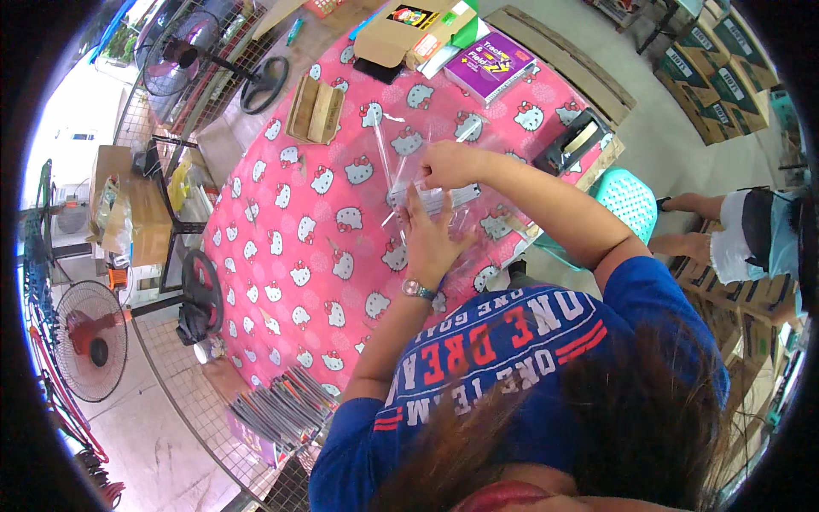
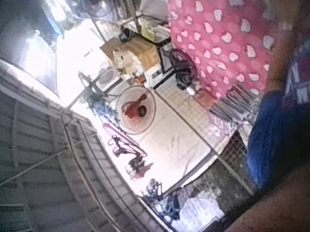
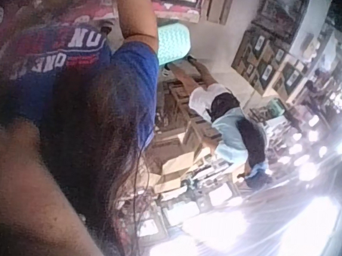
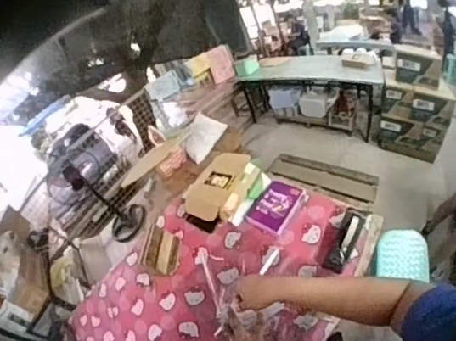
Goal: The person sorts several notebooks with various cover designs on a table, places them into clear plastic bags one by one, and uses a tape dispenser to seal each bag.
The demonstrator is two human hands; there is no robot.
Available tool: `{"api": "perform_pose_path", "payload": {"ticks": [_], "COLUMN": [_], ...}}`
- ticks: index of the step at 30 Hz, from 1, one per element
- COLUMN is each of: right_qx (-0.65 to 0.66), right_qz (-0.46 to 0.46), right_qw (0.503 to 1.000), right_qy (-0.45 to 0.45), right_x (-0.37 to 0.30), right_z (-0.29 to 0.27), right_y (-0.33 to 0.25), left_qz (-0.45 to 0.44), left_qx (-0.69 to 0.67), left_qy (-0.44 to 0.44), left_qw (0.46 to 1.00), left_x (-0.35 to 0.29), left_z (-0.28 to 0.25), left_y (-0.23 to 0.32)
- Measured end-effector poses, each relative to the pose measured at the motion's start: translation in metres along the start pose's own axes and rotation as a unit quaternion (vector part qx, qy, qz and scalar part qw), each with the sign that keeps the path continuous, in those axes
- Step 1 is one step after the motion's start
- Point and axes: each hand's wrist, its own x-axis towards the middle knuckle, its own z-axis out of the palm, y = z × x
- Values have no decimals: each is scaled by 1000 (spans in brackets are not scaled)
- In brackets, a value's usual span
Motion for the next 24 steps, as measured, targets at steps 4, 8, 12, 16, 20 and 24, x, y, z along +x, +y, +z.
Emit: {"api": "perform_pose_path", "payload": {"ticks": [4, 8, 12, 16, 20, 24], "right_qx": [-65, -105, -32, 269, 300, 52], "right_qz": [-2, 79, 19, -61, 2, -222], "right_qw": [992, 977, 948, 959, 953, 968], "right_qy": [105, 170, 315, 66, -39, 103], "right_x": [-9, -28, -31, -4, -16, -57], "right_z": [16, 31, 24, 29, 17, 42], "right_y": [7, 11, 37, 64, 42, 28], "left_qz": [-10, 31, 188, 240, 47, 70], "left_qx": [-69, -37, 37, -145, -329, -205], "left_qy": [5, -8, -4, -1, 58, -99], "left_qw": [998, 999, 982, 960, 941, 971], "left_x": [-7, -4, 1, 22, 34, 30], "left_z": [7, -4, -17, -18, -34, -16], "left_y": [-19, -24, -59, -81, -80, -89]}}
